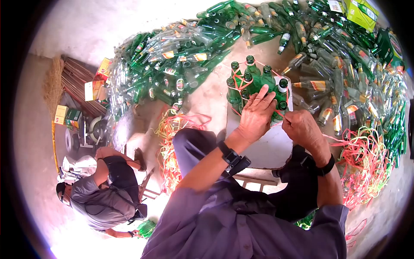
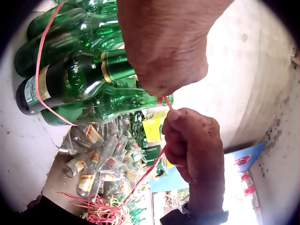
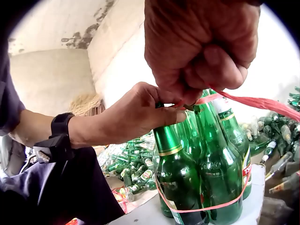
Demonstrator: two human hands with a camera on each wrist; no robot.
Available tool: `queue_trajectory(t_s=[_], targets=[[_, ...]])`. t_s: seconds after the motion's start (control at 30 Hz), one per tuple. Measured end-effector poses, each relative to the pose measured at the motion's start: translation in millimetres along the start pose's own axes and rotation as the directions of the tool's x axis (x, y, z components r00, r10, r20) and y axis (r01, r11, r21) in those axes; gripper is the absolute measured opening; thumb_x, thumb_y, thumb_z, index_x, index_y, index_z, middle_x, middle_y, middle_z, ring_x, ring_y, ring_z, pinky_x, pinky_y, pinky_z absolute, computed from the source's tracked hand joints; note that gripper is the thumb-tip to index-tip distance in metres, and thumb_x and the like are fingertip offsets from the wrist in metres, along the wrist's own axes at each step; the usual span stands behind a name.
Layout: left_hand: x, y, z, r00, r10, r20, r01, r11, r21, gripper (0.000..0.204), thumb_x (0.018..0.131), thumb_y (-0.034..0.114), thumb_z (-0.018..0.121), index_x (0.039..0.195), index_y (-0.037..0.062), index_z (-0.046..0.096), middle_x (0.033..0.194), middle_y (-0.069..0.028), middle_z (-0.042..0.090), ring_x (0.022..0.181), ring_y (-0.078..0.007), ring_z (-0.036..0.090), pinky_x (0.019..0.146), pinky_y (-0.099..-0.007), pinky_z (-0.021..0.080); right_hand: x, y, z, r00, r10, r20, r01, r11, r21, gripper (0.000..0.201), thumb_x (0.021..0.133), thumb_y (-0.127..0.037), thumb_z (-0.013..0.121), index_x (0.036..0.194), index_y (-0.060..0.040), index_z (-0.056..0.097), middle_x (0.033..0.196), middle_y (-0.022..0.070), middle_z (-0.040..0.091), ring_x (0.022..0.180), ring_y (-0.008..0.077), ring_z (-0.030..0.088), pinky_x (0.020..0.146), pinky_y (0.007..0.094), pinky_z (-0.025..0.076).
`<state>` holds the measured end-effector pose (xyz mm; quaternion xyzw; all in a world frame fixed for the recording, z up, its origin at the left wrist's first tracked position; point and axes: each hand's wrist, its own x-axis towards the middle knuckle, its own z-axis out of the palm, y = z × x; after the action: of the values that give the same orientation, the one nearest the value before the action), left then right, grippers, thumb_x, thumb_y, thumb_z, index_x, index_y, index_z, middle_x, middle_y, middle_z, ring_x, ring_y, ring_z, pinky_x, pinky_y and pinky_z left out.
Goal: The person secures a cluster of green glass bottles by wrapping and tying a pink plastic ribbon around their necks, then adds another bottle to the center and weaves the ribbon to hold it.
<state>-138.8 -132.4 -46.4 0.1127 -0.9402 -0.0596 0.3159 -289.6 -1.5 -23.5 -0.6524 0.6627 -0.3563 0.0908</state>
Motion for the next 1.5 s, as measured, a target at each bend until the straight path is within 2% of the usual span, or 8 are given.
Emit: queue_trajectory(t_s=[0.23, 0.5, 0.7, 1.03, 1.2, 1.33, 1.4, 1.5], targets=[[-1.9, -3.3, 7.5, 1.000, -0.004, 0.004, 0.004, 1.000, -0.015, 0.024, 0.081, 0.007, 0.067, 0.104, -0.0003, 0.071, 0.120, -0.0140, 0.065, 0.137, -0.0352, 0.049, 0.106, -0.0516, 0.044, 18.0, -0.8, -13.7, 0.995, -0.084, -0.060, 0.073, 0.983, -0.167, 0.015, 0.078, -0.006, 0.065, 0.067, -0.0005, 0.057, 0.066, 0.0169, 0.059, 0.062, 0.0375, 0.060, 0.058, 0.0473, 0.049], [3.3, 5.6, 6.3, 0.996, -0.083, -0.030, 0.082, 0.996, -0.040, 0.014, 0.085, 0.013, 0.073, 0.093, 0.0026, 0.072, 0.110, -0.0101, 0.070, 0.130, -0.0342, 0.057, 0.094, -0.0554, 0.051, 40.8, 18.4, -18.4, 0.989, -0.135, -0.057, 0.114, 0.953, -0.279, 0.016, 0.085, -0.014, 0.067, 0.075, -0.0031, 0.060, 0.076, 0.0126, 0.061, 0.073, 0.0333, 0.063, 0.063, 0.0438, 0.050], [4.8, 5.4, 8.8, 0.997, -0.060, -0.040, 0.060, 0.998, -0.006, 0.011, 0.084, 0.011, 0.072, 0.091, 0.0022, 0.071, 0.107, -0.0109, 0.069, 0.132, -0.0341, 0.054, 0.092, -0.0535, 0.052, 37.2, 44.1, -8.7, 0.986, -0.050, -0.159, 0.053, 0.999, 0.010, 0.011, 0.086, -0.012, 0.067, 0.084, -0.0008, 0.063, 0.079, 0.0181, 0.063, 0.080, 0.0403, 0.062, 0.070, 0.0477, 0.051], [4.8, 1.4, 6.2, 1.000, -0.022, -0.003, 0.022, 0.999, 0.023, 0.011, 0.085, 0.013, 0.071, 0.089, 0.0025, 0.070, 0.107, -0.0109, 0.067, 0.132, -0.0335, 0.054, 0.093, -0.0513, 0.051, 33.4, 72.5, 3.4, 0.999, -0.040, -0.028, 0.040, 0.999, 0.029, 0.009, 0.089, -0.008, 0.061, 0.087, -0.0012, 0.067, 0.081, 0.0192, 0.066, 0.079, 0.0409, 0.062, 0.070, 0.0468, 0.051], [16.3, 3.1, -11.6, 0.998, 0.037, 0.043, -0.036, 0.999, -0.015, 0.009, 0.084, 0.012, 0.070, 0.090, 0.0049, 0.070, 0.103, -0.0094, 0.068, 0.118, -0.0326, 0.060, 0.095, -0.0476, 0.045, 32.5, 84.4, 15.4, 0.984, 0.173, -0.026, -0.162, 0.958, 0.238, 0.014, 0.089, -0.008, 0.060, 0.084, -0.0027, 0.071, 0.071, 0.0167, 0.066, 0.064, 0.0308, 0.065, 0.063, 0.0395, 0.053], [34.6, -4.5, -19.6, 0.997, 0.046, 0.062, -0.043, 0.998, -0.054, 0.011, 0.085, 0.012, 0.069, 0.094, 0.0070, 0.071, 0.097, -0.0084, 0.070, 0.110, -0.0303, 0.062, 0.093, -0.0470, 0.044, 30.1, 98.5, 30.5, 0.979, 0.204, -0.021, -0.187, 0.930, 0.317, 0.016, 0.089, -0.010, 0.061, 0.081, -0.0014, 0.071, 0.066, 0.0162, 0.065, 0.058, 0.0274, 0.064, 0.060, 0.0382, 0.052], [40.7, -8.3, -11.5, 0.995, -0.065, 0.076, 0.077, 0.982, -0.171, 0.018, 0.086, 0.009, 0.065, 0.103, 0.0076, 0.069, 0.095, -0.0073, 0.071, 0.106, -0.0288, 0.062, 0.092, -0.0467, 0.044, 32.7, 102.8, 35.9, 0.947, 0.315, 0.070, -0.318, 0.877, 0.361, 0.023, 0.091, -0.009, 0.060, 0.073, 0.0031, 0.067, 0.059, 0.0108, 0.061, 0.056, 0.0130, 0.058, 0.058, 0.0323, 0.048], [42.3, -16.6, 5.6, 0.972, -0.101, 0.212, 0.147, 0.966, -0.213, 0.031, 0.085, 0.004, 0.061, 0.116, 0.0083, 0.065, 0.096, -0.0063, 0.072, 0.104, -0.0279, 0.062, 0.093, -0.0467, 0.044, 37.4, 102.2, 36.5, 0.905, 0.409, 0.121, -0.424, 0.838, 0.343, 0.026, 0.089, -0.013, 0.062, 0.070, 0.0042, 0.067, 0.055, 0.0102, 0.059, 0.054, 0.0116, 0.057, 0.056, 0.0324, 0.048]])
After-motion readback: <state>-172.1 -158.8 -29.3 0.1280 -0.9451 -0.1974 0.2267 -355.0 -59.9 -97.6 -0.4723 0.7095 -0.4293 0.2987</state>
